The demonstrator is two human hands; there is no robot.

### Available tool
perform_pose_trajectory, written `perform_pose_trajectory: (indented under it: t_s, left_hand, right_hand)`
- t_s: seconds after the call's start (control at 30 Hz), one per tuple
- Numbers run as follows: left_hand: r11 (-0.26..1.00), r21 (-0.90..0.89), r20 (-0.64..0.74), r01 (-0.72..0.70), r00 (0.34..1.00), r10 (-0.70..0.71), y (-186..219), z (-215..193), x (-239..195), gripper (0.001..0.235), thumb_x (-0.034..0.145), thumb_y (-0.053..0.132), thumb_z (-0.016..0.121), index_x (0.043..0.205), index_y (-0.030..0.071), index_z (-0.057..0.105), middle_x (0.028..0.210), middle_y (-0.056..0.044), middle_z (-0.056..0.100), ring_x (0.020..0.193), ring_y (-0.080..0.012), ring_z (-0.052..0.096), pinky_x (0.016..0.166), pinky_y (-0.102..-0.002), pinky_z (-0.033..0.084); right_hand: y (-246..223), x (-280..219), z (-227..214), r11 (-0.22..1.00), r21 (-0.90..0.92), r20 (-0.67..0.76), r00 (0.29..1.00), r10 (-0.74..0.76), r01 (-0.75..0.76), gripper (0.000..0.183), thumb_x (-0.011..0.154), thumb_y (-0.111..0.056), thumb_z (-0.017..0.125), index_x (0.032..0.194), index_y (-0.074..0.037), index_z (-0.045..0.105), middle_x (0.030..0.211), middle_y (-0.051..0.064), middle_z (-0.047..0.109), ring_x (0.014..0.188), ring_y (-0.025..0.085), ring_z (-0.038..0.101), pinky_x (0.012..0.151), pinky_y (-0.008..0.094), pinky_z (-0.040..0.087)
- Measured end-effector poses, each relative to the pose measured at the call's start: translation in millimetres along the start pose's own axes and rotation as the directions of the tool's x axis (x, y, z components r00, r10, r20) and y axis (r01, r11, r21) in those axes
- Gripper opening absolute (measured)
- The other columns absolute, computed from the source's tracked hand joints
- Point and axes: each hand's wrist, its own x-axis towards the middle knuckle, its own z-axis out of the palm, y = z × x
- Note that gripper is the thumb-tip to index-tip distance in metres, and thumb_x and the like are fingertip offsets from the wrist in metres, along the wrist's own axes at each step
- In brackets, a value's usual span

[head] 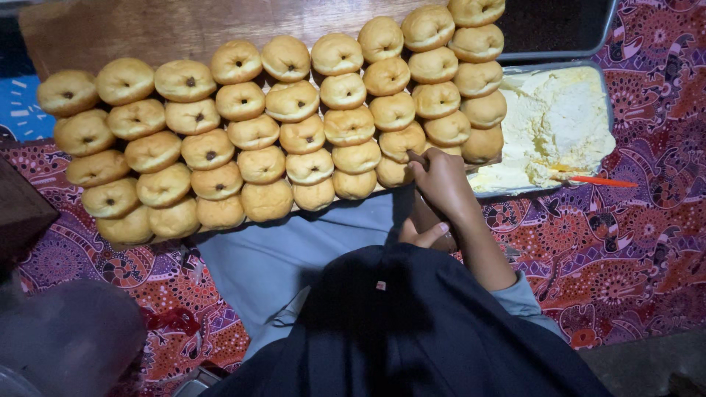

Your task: The person fills rows of small round buns with a dark filling using a piping bag. The person switches to a red piping bag partway through and continues filling the remaining buns.

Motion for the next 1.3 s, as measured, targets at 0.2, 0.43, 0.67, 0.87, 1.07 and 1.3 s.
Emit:
perform_pose_trajectory:
  t_s: [0.2,0.43,0.67,0.87,1.07,1.3]
  left_hand:
    - [0.999,0.023,-0.017,-0.049,0.999,0.049,12,12,-13,0.063,0.084,0.016,0.079,0.140,0.000,0.053,0.128,-0.010,0.067,0.119,-0.0215,0.064,0.104,-0.038,0.049]
    - [0.993,-0.032,0.061,-0.109,0.992,0.111,29,17,-3,0.061,0.085,0.015,0.078,0.139,-0.001,0.054,0.128,-0.011,0.067,0.118,-0.0222,0.065,0.103,-0.038,0.051]
    - [0.992,-0.014,0.038,-0.122,0.992,0.122,40,16,32,0.059,0.086,0.017,0.078,0.138,0.003,0.054,0.127,-0.008,0.067,0.117,-0.0200,0.064,0.101,-0.037,0.051]
    - [0.997,0.026,-0.096,-0.067,0.993,0.069,41,12,42,0.057,0.086,0.017,0.077,0.137,0.002,0.057,0.126,-0.011,0.068,0.114,-0.0213,0.066,0.099,-0.037,0.051]
    - [0.991,-0.130,-0.139,-0.041,0.990,0.023,39,11,49,0.058,0.086,0.017,0.077,0.138,0.001,0.058,0.126,-0.009,0.069,0.112,-0.0211,0.066,0.099,-0.037,0.051]
    - [0.993,-0.121,-0.175,0.000,0.984,-0.021,49,14,49,0.054,0.087,0.015,0.076,0.135,-0.003,0.060,0.121,-0.013,0.070,0.107,-0.0232,0.067,0.095,-0.039,0.052]
  right_hand:
    - [-4,-8,-10,0.999,0.022,-0.006,0.999,0.039,-0.039,0.034,0.087,-0.027,0.076,0.090,0.006,0.071,0.081,0.029,0.069,0.079,0.045,0.070,0.072,0.050,0.055]
    - [-12,-4,-26,0.988,0.069,-0.080,0.988,-0.129,0.135,0.033,0.086,-0.026,0.076,0.097,0.005,0.071,0.084,0.027,0.070,0.080,0.042,0.072,0.069,0.047,0.055]
    - [-18,38,-22,0.996,0.037,-0.003,0.996,-0.084,0.084,0.036,0.084,-0.030,0.078,0.096,0.003,0.072,0.084,0.026,0.071,0.079,0.041,0.072,0.072,0.047,0.056]
    - [-16,64,-13,0.992,-0.041,0.043,0.992,-0.115,0.116,0.038,0.081,-0.030,0.079,0.093,0.006,0.073,0.086,0.029,0.070,0.082,0.044,0.070,0.075,0.049,0.056]
    - [-21,74,-7,0.994,-0.071,0.083,0.994,-0.077,0.083,0.039,0.083,-0.028,0.080,0.088,0.010,0.071,0.084,0.033,0.068,0.081,0.046,0.070,0.075,0.050,0.056]
    - [-22,79,-5,0.982,-0.147,0.105,0.989,-0.106,0.121,0.032,0.083,-0.019,0.082,0.084,0.010,0.071,0.084,0.034,0.066,0.083,0.048,0.069,0.077,0.051,0.055]
